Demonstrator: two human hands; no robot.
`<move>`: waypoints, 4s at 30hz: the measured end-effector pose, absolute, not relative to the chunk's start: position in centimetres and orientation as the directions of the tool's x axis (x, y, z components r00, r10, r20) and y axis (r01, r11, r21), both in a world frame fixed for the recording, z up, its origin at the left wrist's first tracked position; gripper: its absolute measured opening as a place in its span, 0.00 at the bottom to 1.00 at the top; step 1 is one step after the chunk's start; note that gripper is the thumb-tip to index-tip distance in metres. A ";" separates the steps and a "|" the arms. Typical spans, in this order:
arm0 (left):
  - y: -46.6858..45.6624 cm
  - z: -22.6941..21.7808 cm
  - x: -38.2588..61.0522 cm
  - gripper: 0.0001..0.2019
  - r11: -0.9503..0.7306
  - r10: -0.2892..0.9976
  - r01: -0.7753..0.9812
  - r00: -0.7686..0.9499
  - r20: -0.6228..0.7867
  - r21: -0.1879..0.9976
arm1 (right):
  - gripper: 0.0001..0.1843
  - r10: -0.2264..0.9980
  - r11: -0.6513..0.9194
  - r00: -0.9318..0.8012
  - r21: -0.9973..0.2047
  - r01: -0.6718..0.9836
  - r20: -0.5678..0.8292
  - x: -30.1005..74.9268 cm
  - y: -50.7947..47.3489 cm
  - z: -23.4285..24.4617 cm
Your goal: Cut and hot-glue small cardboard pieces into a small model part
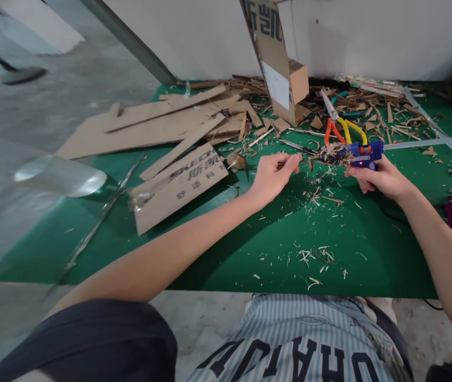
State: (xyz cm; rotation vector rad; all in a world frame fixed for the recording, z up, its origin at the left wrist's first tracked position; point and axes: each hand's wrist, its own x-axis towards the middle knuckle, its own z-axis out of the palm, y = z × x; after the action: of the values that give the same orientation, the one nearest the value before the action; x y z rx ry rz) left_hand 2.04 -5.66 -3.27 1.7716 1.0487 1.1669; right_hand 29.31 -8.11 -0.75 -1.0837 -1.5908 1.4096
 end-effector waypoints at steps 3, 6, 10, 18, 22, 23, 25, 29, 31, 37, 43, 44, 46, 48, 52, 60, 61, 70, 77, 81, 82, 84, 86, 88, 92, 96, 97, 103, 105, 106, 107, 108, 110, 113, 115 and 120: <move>-5.6 -3.3 2.0 0.28 -0.376 0.911 0.203 0.258 0.321 0.904 | 0.16 0.932 0.039 -0.363 -0.993 0.112 -0.004 29.3 -8.1 -0.7; -5.5 -3.3 2.1 0.28 -0.371 0.907 0.176 0.277 0.316 0.912 | 0.16 0.932 0.045 -0.363 -0.993 0.109 0.002 29.4 -8.1 -0.7; -5.6 -3.2 2.0 0.27 -0.359 0.906 0.166 0.299 0.300 0.918 | 0.16 0.938 0.045 -0.347 -0.993 0.111 0.004 29.3 -8.1 -0.7; -5.5 -3.3 2.0 0.27 -0.350 0.903 0.139 0.312 0.295 0.926 | 0.17 0.935 0.042 -0.354 -0.992 0.120 -0.003 29.1 -8.1 -0.5; -5.5 -3.2 2.0 0.29 -0.348 0.906 0.134 0.301 0.297 0.928 | 0.17 0.926 0.031 -0.377 -0.992 0.121 -0.017 29.3 -8.1 -0.3; -5.5 -3.2 2.0 0.29 -0.349 0.907 0.133 0.296 0.299 0.928 | 0.17 0.923 0.025 -0.383 -0.992 0.123 -0.025 29.4 -8.1 -0.3; -5.5 -3.2 2.0 0.30 -0.351 0.909 0.132 0.284 0.304 0.927 | 0.16 0.919 0.011 -0.392 -0.992 0.126 -0.040 29.5 -8.2 -0.2; -5.5 -3.3 2.0 0.29 -0.355 0.906 0.129 0.292 0.306 0.926 | 0.15 0.919 -0.005 -0.392 -0.996 0.094 -0.041 29.6 -8.2 -0.3; -5.4 -3.4 2.0 0.29 -0.353 0.903 0.127 0.307 0.302 0.927 | 0.16 0.923 -0.008 -0.382 -0.997 0.080 -0.038 29.6 -8.2 -0.3; -5.5 -3.3 1.9 0.27 -0.347 0.900 0.119 0.322 0.294 0.930 | 0.18 0.922 0.000 -0.386 -0.994 0.112 -0.044 29.4 -8.1 -0.2; -5.5 -3.4 2.0 0.29 -0.365 0.899 0.125 0.304 0.314 0.923 | 0.25 0.901 0.016 -0.432 -0.992 0.129 -0.041 29.3 -8.2 0.2; -5.5 -3.4 2.0 0.29 -0.363 0.901 0.121 0.299 0.315 0.924 | 0.26 0.896 0.019 -0.442 -0.991 0.129 -0.040 29.4 -8.2 0.2; -5.4 -3.5 2.0 0.29 -0.356 0.904 0.114 0.294 0.311 0.927 | 0.28 0.892 0.018 -0.451 -0.992 0.126 -0.041 29.5 -8.1 0.1; -5.4 -3.5 2.0 0.29 -0.344 0.909 0.113 0.291 0.300 0.932 | 0.28 0.891 0.014 -0.452 -0.992 0.122 -0.043 29.6 -8.1 0.0; -5.6 -3.3 2.0 0.28 -0.321 0.919 0.114 0.276 0.281 0.940 | 0.29 0.883 0.025 -0.468 -0.993 0.113 -0.031 29.7 -8.1 -0.1; -5.6 -3.2 2.0 0.29 -0.293 0.932 0.094 0.251 0.263 0.951 | 0.29 0.884 0.024 -0.466 -0.993 0.117 -0.034 29.8 -8.1 -0.1; -5.6 -3.2 2.0 0.29 -0.293 0.932 0.095 0.251 0.262 0.951 | 0.28 0.885 0.023 -0.465 -0.993 0.113 -0.033 29.8 -8.2 -0.1; -5.4 -3.4 1.9 0.27 -0.350 0.892 0.101 0.338 0.299 0.931 | 0.15 0.908 0.030 -0.418 -0.999 0.034 0.013 29.8 -7.9 -0.6; -5.4 -3.6 1.9 0.27 -0.370 0.885 0.097 0.340 0.319 0.924 | 0.12 0.900 0.056 -0.436 -0.997 0.058 0.025 30.3 -7.6 -1.5; -5.3 -3.7 1.9 0.28 -0.353 0.896 0.085 0.318 0.310 0.932 | 0.12 0.897 0.033 -0.442 -0.998 0.059 0.003 30.4 -7.6 -1.2; -5.3 -3.7 1.9 0.28 -0.348 0.899 0.084 0.313 0.306 0.934 | 0.12 0.894 0.026 -0.449 -0.998 0.063 -0.005 30.4 -7.6 -1.2; -5.2 -3.7 1.9 0.28 -0.344 0.903 0.088 0.305 0.303 0.935 | 0.13 0.884 0.017 -0.467 -0.998 0.068 -0.017 30.5 -7.6 -1.0; -5.2 -3.6 1.9 0.29 -0.346 0.901 0.096 0.309 0.303 0.933 | 0.13 0.881 0.012 -0.473 -0.998 0.054 -0.015 30.6 -7.6 -1.0; -5.3 -3.6 1.9 0.29 -0.355 0.898 0.096 0.312 0.310 0.930 | 0.13 0.883 0.010 -0.470 -1.000 0.027 -0.004 30.7 -7.6 -1.1; -5.3 -3.6 1.9 0.29 -0.362 0.896 0.105 0.312 0.315 0.926 | 0.13 0.876 -0.003 -0.482 -0.999 0.041 -0.022 30.8 -7.6 -1.1; -5.3 -3.7 1.9 0.29 -0.355 0.900 0.117 0.309 0.306 0.927 | 0.13 0.875 -0.010 -0.481 -0.996 0.084 -0.049 30.7 -7.6 -0.9; -5.3 -3.7 1.9 0.29 -0.357 0.900 0.117 0.310 0.307 0.927 | 0.14 0.880 -0.009 -0.472 -0.996 0.084 -0.048 30.6 -7.6 -0.9; -5.3 -3.7 1.8 0.27 -0.372 0.888 0.094 0.327 0.324 0.924 | 0.14 0.906 -0.020 -0.421 -0.998 0.058 -0.043 30.2 -7.7 -0.7; -5.2 -3.7 1.8 0.27 -0.367 0.887 0.089 0.334 0.320 0.926 | 0.14 0.908 -0.021 -0.417 -0.999 0.050 -0.040 30.1 -7.7 -0.7; -5.2 -3.7 1.9 0.27 -0.367 0.886 0.087 0.337 0.319 0.926 | 0.14 0.908 -0.019 -0.417 -0.999 0.047 -0.037 30.1 -7.7 -0.7; -5.2 -3.7 1.9 0.27 -0.367 0.885 0.086 0.340 0.319 0.926 | 0.14 0.908 -0.015 -0.418 -0.999 0.046 -0.033 30.0 -7.7 -0.7; -5.2 -3.7 1.9 0.27 -0.368 0.883 0.087 0.345 0.318 0.926 | 0.14 0.908 -0.010 -0.417 -0.999 0.043 -0.027 30.0 -7.8 -0.7; -5.2 -3.8 1.9 0.26 -0.368 0.881 0.092 0.352 0.316 0.925 | 0.14 0.910 0.002 -0.414 -0.999 0.045 -0.016 30.0 -7.8 -0.7; -5.2 -3.8 1.9 0.27 -0.374 0.882 0.098 0.344 0.322 0.922 | 0.14 0.909 -0.002 -0.415 -0.998 0.062 -0.027 30.2 -7.7 -0.8; -5.2 -3.8 1.9 0.27 -0.381 0.885 0.097 0.326 0.332 0.919 | 0.15 0.901 -0.016 -0.431 -0.998 0.069 -0.044 30.4 -7.6 -0.8; -5.2 -3.7 1.8 0.28 -0.367 0.897 0.113 0.306 0.319 0.923 | 0.14 0.882 -0.036 -0.467 -0.998 0.050 -0.055 30.7 -7.6 -0.7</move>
State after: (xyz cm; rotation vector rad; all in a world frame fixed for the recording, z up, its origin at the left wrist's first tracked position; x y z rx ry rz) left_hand 1.84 -5.19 -3.73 1.7163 0.9190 1.1511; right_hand 30.70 -7.56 -0.73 -1.0031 -1.5694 1.5790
